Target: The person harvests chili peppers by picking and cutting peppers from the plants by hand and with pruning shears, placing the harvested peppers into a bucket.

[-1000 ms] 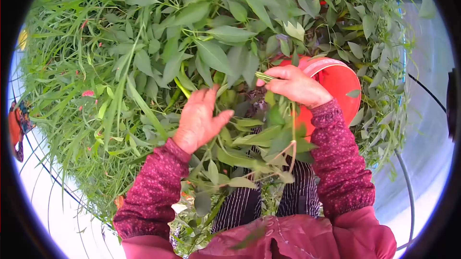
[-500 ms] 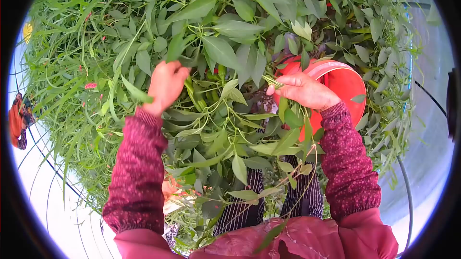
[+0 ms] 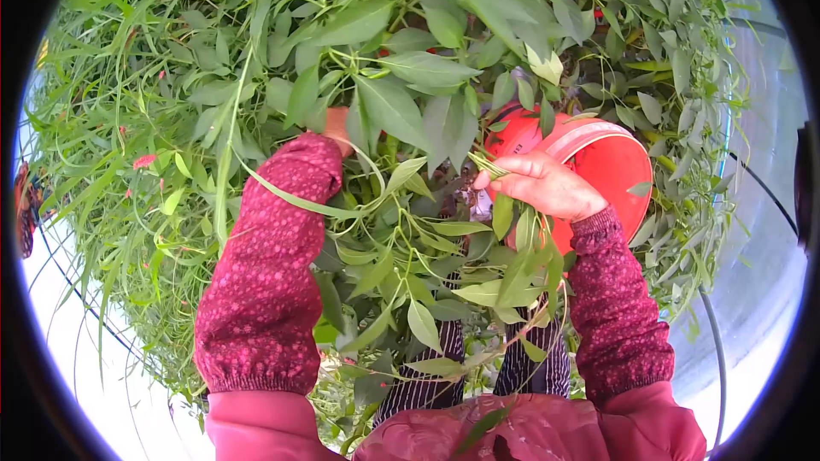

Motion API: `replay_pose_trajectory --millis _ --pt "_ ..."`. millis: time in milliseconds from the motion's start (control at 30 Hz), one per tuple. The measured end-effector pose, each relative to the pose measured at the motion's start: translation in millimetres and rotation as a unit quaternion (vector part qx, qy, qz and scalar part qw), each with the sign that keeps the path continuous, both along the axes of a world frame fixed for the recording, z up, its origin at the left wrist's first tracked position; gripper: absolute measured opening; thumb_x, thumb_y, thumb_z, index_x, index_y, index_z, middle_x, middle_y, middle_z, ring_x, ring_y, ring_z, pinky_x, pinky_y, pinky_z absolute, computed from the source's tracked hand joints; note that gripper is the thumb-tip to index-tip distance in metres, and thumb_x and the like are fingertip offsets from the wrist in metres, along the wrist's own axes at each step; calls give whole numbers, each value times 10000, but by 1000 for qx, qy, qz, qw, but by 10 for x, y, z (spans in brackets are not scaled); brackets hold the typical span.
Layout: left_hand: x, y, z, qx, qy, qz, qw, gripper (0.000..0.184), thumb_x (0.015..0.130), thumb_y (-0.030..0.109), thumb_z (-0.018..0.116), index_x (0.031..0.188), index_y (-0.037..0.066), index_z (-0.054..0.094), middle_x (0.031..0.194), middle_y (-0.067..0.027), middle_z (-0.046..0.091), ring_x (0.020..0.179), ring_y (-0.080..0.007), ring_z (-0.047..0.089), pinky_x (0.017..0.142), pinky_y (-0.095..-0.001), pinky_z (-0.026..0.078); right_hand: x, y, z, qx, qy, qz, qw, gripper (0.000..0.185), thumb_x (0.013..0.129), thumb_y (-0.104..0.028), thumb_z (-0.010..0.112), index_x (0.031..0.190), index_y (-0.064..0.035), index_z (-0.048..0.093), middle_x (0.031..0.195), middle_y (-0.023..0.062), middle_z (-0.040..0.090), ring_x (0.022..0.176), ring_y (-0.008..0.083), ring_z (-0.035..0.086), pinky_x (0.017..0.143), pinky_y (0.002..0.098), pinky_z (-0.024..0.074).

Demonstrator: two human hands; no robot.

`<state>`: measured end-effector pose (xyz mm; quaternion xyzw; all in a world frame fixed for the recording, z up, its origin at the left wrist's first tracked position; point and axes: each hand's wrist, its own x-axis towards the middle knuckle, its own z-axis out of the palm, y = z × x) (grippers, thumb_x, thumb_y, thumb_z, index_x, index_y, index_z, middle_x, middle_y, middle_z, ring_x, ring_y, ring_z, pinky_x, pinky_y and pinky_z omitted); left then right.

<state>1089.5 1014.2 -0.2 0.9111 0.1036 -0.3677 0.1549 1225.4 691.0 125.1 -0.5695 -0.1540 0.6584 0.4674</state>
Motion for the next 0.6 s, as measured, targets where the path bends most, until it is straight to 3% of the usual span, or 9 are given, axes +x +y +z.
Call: replay_pose_trajectory --millis 67,133,167,200,267,300,333,400,600 --pt "-49 41 109 -4 -12 20 1000 377 759 88 604 1128 14 586 1033 -207 618 970 -286 610 817 -374 479 22 18 14 -1 14 4 1000 201 917 -112 518 1065 -38 633 1005 20 635 995 107 549 906 263 416" --pt "-32 90 329 -66 13 277 959 430 783 133 618 1197 35 558 965 -135 652 841 -238 632 720 -322 496 42 50 45 -19 26 -16 999 199 911 -81 514 1064 -31 630 1005 23 630 999 111 548 918 263 408" --pt "-160 141 282 -293 4 523 800 365 795 172 628 1138 59 572 827 -38 642 665 -141 582 565 -260 446 62 70 85 -29 24 -12 999 199 905 -55 509 1060 -28 631 1004 22 631 998 110 548 926 260 403" --pt "-216 175 290 -292 -1 529 797 365 795 172 628 1138 59 572 827 -38 642 665 -141 582 565 -260 446 62 82 82 -26 23 -4 999 199 905 -55 509 1060 -28 631 1004 22 631 998 110 548 926 260 403" --pt "-85 45 779 -267 67 545 792 274 788 191 641 1035 91 575 758 20 582 607 -75 496 483 -222 347 56 60 71 -42 44 -24 998 200 903 -49 507 1058 -26 631 1008 23 633 997 107 547 925 261 405" --pt "-93 13 948 -311 59 550 773 180 799 196 643 937 110 564 735 43 539 602 -52 456 456 -204 273 58 64 75 -37 37 -21 998 201 904 -49 508 1061 -29 632 1012 21 635 996 103 545 919 258 407" --pt "-88 -61 1172 -311 -8 563 766 254 800 213 659 985 63 572 764 21 542 609 -71 485 436 -216 329 60 62 67 -34 35 -17 999 201 904 -49 508 1061 -29 632 1012 21 635 996 103 545 919 258 407" --pt "-161 -55 1220 -331 1 589 737 244 817 212 654 1001 71 578 769 29 549 632 -58 501 458 -215 388 67 57 42 -37 6 2 999 201 904 -50 511 1064 -28 631 1015 15 635 992 97 544 917 258 408" --pt "-414 -106 1575 -338 -68 627 698 226 844 173 642 1051 85 613 729 36 562 557 -53 517 517 -211 459 60 74 88 -42 16 13 999 203 911 -62 516 1077 -48 631 980 -4 624 975 86 532 898 258 410"
